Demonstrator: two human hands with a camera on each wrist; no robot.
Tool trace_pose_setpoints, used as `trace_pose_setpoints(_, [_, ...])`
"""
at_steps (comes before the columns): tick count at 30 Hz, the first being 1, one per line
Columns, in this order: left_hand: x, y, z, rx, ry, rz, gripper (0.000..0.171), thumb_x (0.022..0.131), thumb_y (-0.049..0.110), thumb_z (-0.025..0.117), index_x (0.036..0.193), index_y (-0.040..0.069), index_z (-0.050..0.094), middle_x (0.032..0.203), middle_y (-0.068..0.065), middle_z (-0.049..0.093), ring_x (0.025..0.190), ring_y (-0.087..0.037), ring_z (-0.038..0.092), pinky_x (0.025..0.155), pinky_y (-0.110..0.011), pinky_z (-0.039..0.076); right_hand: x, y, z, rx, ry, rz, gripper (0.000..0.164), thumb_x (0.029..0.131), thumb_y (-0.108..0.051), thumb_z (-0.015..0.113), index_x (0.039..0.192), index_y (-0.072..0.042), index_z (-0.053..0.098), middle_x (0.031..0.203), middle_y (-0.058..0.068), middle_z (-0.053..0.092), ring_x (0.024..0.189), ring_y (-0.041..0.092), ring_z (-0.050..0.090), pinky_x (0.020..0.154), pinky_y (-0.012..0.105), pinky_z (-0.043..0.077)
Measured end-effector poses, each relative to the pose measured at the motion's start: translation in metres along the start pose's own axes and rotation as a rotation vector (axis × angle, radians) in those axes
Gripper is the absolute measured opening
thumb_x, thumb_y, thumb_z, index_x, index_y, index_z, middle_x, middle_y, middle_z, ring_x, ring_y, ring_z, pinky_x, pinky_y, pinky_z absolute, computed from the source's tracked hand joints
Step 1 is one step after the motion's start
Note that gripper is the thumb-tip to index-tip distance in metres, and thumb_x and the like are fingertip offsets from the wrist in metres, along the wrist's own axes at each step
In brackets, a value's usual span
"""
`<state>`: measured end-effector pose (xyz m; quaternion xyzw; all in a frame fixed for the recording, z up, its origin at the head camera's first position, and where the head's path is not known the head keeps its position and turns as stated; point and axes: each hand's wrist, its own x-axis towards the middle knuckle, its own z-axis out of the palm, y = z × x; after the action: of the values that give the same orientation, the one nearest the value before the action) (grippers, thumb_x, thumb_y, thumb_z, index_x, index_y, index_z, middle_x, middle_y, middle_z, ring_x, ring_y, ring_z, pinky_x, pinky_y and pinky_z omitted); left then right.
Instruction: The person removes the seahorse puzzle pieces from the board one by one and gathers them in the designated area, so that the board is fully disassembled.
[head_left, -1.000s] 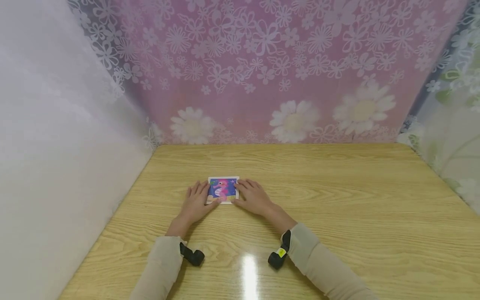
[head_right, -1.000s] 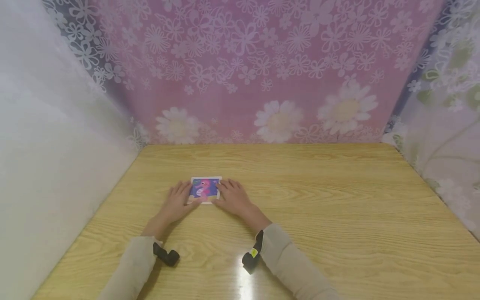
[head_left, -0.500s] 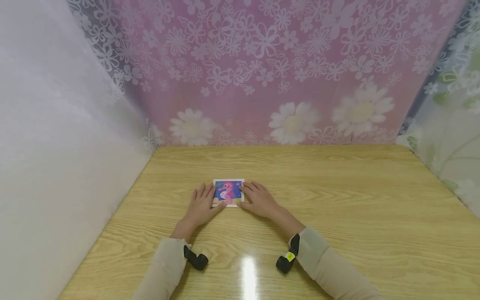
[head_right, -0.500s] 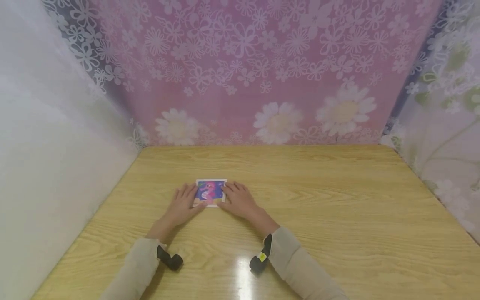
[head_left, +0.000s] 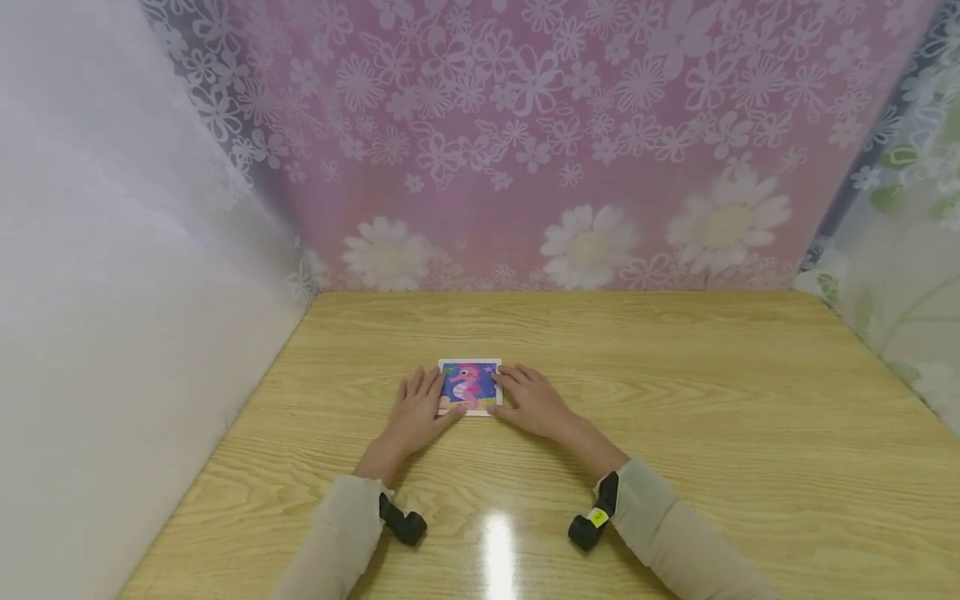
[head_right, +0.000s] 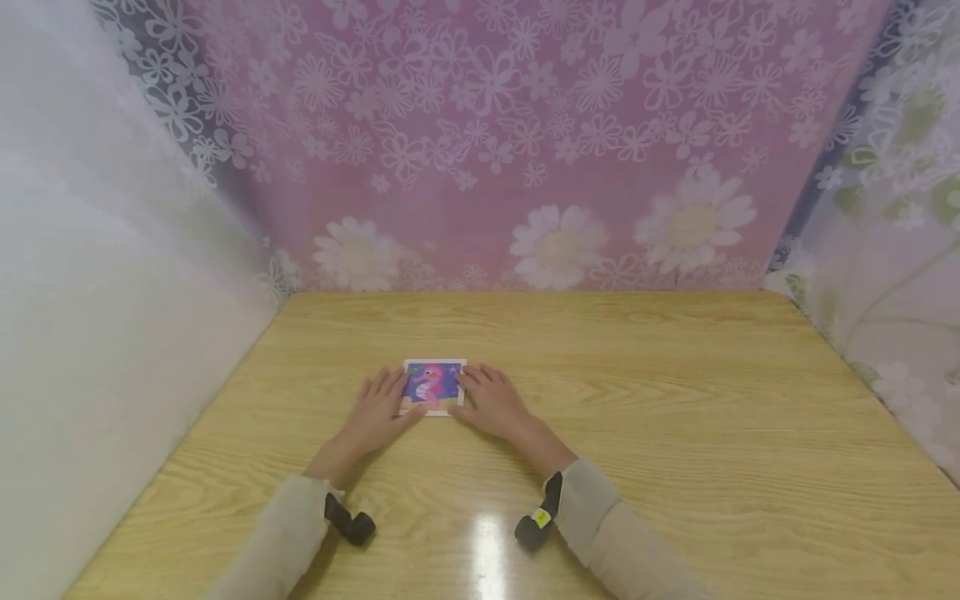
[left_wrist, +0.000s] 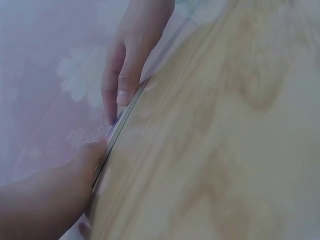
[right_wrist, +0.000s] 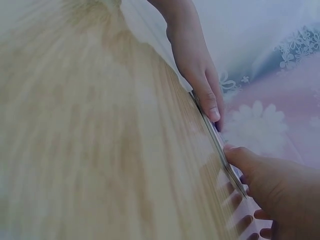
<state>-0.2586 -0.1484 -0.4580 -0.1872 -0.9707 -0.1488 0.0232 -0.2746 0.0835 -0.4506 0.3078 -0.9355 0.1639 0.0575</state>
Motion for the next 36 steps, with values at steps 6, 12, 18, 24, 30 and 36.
trace_pose_setpoints(6, [0.001, 0.005, 0.002, 0.013, -0.005, 0.011, 0.081, 0.091, 0.059, 0.037, 0.145, 0.001, 0.021, 0.15, -0.013, 0.016, 0.137, -0.032, 0.003, 0.106, -0.049, 0.001, -0.006, 0.006, -0.002, 0.007, 0.001, -0.008, 0.059, 0.089, -0.041, 0.058, 0.133, -0.003, 0.047, 0.137, 0.016, 0.042, 0.127, 0.039, 0.031, 0.102, 0.052, 0.023])
trace_pose_setpoints(12, [0.003, 0.011, 0.003, 0.035, -0.009, 0.037, 0.079, 0.092, 0.058, 0.036, 0.144, 0.0, 0.023, 0.149, -0.014, 0.018, 0.137, -0.032, 0.004, 0.106, -0.05, 0.001, -0.011, 0.013, -0.007, 0.017, -0.001, -0.013, 0.06, 0.088, -0.041, 0.058, 0.133, -0.003, 0.047, 0.137, 0.017, 0.041, 0.127, 0.039, 0.03, 0.102, 0.052, 0.022])
trace_pose_setpoints(18, [0.004, 0.016, 0.005, 0.038, -0.012, 0.061, 0.079, 0.092, 0.059, 0.034, 0.144, 0.001, 0.023, 0.15, -0.013, 0.017, 0.137, -0.032, 0.004, 0.106, -0.051, 0.002, -0.016, 0.019, -0.01, 0.024, -0.009, -0.013, 0.06, 0.088, -0.041, 0.058, 0.133, -0.003, 0.046, 0.138, 0.016, 0.04, 0.127, 0.039, 0.03, 0.102, 0.052, 0.022])
trace_pose_setpoints(24, [0.007, 0.021, 0.008, 0.037, -0.017, 0.069, 0.079, 0.092, 0.06, 0.033, 0.145, 0.002, 0.023, 0.15, -0.012, 0.017, 0.137, -0.031, 0.004, 0.106, -0.05, 0.002, -0.022, 0.024, -0.014, 0.034, -0.016, -0.012, 0.061, 0.089, -0.041, 0.058, 0.134, -0.002, 0.046, 0.138, 0.017, 0.039, 0.128, 0.04, 0.029, 0.102, 0.052, 0.021])
trace_pose_setpoints(30, [0.009, 0.027, 0.01, 0.029, -0.016, 0.086, 0.078, 0.092, 0.059, 0.033, 0.144, 0.002, 0.024, 0.15, -0.012, 0.017, 0.137, -0.031, 0.004, 0.106, -0.05, 0.002, -0.029, 0.027, -0.021, 0.046, -0.024, -0.012, 0.06, 0.089, -0.04, 0.057, 0.133, -0.001, 0.046, 0.138, 0.018, 0.039, 0.127, 0.04, 0.03, 0.101, 0.054, 0.022])
trace_pose_setpoints(36, [0.012, 0.032, 0.014, 0.029, -0.023, 0.099, 0.077, 0.092, 0.059, 0.032, 0.145, 0.003, 0.024, 0.15, -0.012, 0.017, 0.137, -0.031, 0.004, 0.106, -0.05, 0.003, -0.037, 0.032, -0.023, 0.039, -0.015, -0.009, 0.06, 0.088, -0.039, 0.059, 0.133, -0.001, 0.046, 0.138, 0.018, 0.039, 0.127, 0.041, 0.03, 0.101, 0.054, 0.023])
